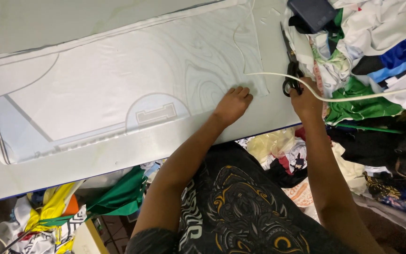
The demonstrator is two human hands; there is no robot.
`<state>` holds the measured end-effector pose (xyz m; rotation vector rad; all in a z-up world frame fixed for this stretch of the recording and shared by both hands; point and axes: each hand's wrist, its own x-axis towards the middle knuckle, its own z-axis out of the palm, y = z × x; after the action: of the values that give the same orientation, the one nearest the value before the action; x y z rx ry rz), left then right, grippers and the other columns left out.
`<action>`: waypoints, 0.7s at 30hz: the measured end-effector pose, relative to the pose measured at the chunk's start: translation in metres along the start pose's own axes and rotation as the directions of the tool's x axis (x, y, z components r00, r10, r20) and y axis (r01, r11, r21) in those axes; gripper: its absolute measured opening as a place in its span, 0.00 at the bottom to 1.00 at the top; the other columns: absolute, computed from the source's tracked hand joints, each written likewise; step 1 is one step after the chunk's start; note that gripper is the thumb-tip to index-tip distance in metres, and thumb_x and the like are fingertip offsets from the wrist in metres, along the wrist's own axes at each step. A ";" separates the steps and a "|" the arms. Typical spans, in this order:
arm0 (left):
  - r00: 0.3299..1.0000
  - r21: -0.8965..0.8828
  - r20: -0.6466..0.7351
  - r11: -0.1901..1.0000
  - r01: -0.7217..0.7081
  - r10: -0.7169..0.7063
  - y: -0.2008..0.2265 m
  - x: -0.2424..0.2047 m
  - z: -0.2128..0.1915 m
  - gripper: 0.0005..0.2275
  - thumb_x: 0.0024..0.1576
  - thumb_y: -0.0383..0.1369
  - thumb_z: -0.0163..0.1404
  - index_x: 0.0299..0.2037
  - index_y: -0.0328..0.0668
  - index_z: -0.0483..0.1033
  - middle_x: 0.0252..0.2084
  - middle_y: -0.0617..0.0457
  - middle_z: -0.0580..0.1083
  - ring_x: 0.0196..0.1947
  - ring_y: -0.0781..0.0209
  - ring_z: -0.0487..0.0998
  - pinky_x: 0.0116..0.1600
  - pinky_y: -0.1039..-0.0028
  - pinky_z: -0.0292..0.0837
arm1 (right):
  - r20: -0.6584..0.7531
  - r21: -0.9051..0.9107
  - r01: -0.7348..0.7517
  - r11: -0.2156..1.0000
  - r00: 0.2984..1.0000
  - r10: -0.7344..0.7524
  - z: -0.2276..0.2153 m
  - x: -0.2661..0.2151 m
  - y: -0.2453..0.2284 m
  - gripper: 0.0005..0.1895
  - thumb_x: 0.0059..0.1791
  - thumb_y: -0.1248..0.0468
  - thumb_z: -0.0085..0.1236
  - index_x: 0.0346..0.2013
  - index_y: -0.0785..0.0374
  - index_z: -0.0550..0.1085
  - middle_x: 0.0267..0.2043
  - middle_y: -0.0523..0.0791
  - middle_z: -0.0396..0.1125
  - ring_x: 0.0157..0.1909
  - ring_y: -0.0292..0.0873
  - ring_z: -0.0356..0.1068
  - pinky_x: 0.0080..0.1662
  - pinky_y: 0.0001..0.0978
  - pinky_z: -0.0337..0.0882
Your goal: The person lays a large piece of white fabric with a printed design onto a table and smooths it out. They then use a pair of scissors to cut the fabric along a pre-drawn pattern line, separating a shaped piece from the main sheet.
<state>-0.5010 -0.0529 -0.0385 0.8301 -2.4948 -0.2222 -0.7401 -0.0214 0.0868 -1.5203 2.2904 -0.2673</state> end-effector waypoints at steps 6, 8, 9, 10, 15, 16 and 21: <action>0.997 -0.058 -0.036 0.996 0.072 -0.075 0.002 -0.002 0.021 0.03 0.60 0.28 0.50 0.36 0.43 0.77 0.36 0.54 0.71 0.37 0.55 0.76 0.42 0.67 0.70 | 0.055 0.007 0.003 1.000 0.998 -0.003 0.007 0.009 0.021 0.17 0.55 0.60 0.57 0.55 0.65 0.72 0.49 0.58 0.71 0.55 0.65 0.70 0.57 0.60 0.68; 0.992 -0.082 -0.050 0.990 0.111 -0.116 0.003 -0.001 0.017 0.03 0.59 0.29 0.50 0.37 0.43 0.77 0.36 0.54 0.72 0.38 0.54 0.76 0.42 0.65 0.71 | 0.078 0.016 0.034 0.999 0.996 -0.035 0.017 0.017 0.038 0.17 0.56 0.59 0.57 0.56 0.65 0.71 0.50 0.59 0.70 0.57 0.66 0.69 0.58 0.61 0.66; 0.996 -0.114 0.006 0.989 0.094 -0.094 0.005 0.000 0.010 0.04 0.57 0.29 0.48 0.36 0.43 0.76 0.37 0.50 0.72 0.38 0.49 0.75 0.44 0.61 0.69 | 0.018 0.016 0.130 0.991 0.991 -0.131 0.024 0.021 0.051 0.16 0.54 0.61 0.60 0.54 0.65 0.74 0.49 0.58 0.71 0.53 0.65 0.70 0.54 0.58 0.67; 0.996 -0.150 0.062 0.986 0.079 -0.070 0.006 0.001 0.003 0.04 0.55 0.30 0.47 0.35 0.42 0.75 0.38 0.47 0.73 0.38 0.45 0.75 0.46 0.56 0.68 | -0.044 0.012 0.223 0.975 0.974 -0.222 0.032 0.025 0.064 0.16 0.51 0.62 0.63 0.51 0.65 0.76 0.48 0.57 0.72 0.50 0.64 0.71 0.49 0.55 0.68; 0.995 -0.085 0.003 0.991 0.100 -0.100 0.015 -0.002 -0.010 0.04 0.56 0.27 0.48 0.36 0.40 0.76 0.39 0.48 0.71 0.38 0.46 0.73 0.46 0.57 0.67 | 0.145 -0.025 0.124 0.992 0.982 -0.119 0.007 0.029 0.029 0.23 0.51 0.58 0.60 0.58 0.66 0.74 0.52 0.57 0.72 0.51 0.65 0.70 0.51 0.56 0.66; 0.995 -0.056 -0.036 0.994 0.090 -0.093 0.020 -0.002 -0.014 0.02 0.57 0.27 0.48 0.34 0.41 0.74 0.37 0.48 0.70 0.36 0.47 0.72 0.42 0.58 0.66 | 0.217 -0.031 0.076 0.997 0.974 -0.068 -0.001 0.027 0.023 0.25 0.51 0.57 0.58 0.60 0.68 0.73 0.53 0.57 0.72 0.52 0.63 0.70 0.52 0.56 0.66; 0.967 -0.133 -0.116 0.968 0.212 -0.227 0.022 -0.052 -0.069 0.11 0.62 0.32 0.49 0.53 0.41 0.75 0.51 0.49 0.71 0.49 0.50 0.72 0.53 0.59 0.64 | 0.345 -0.109 0.033 0.994 0.939 0.007 -0.007 0.034 0.045 0.26 0.60 0.46 0.53 0.48 0.70 0.80 0.39 0.62 0.75 0.48 0.66 0.72 0.50 0.54 0.65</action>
<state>-0.4412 -0.0041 0.0066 1.0370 -2.2437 -0.3776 -0.7924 -0.0349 0.0702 -1.4997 2.0453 0.1222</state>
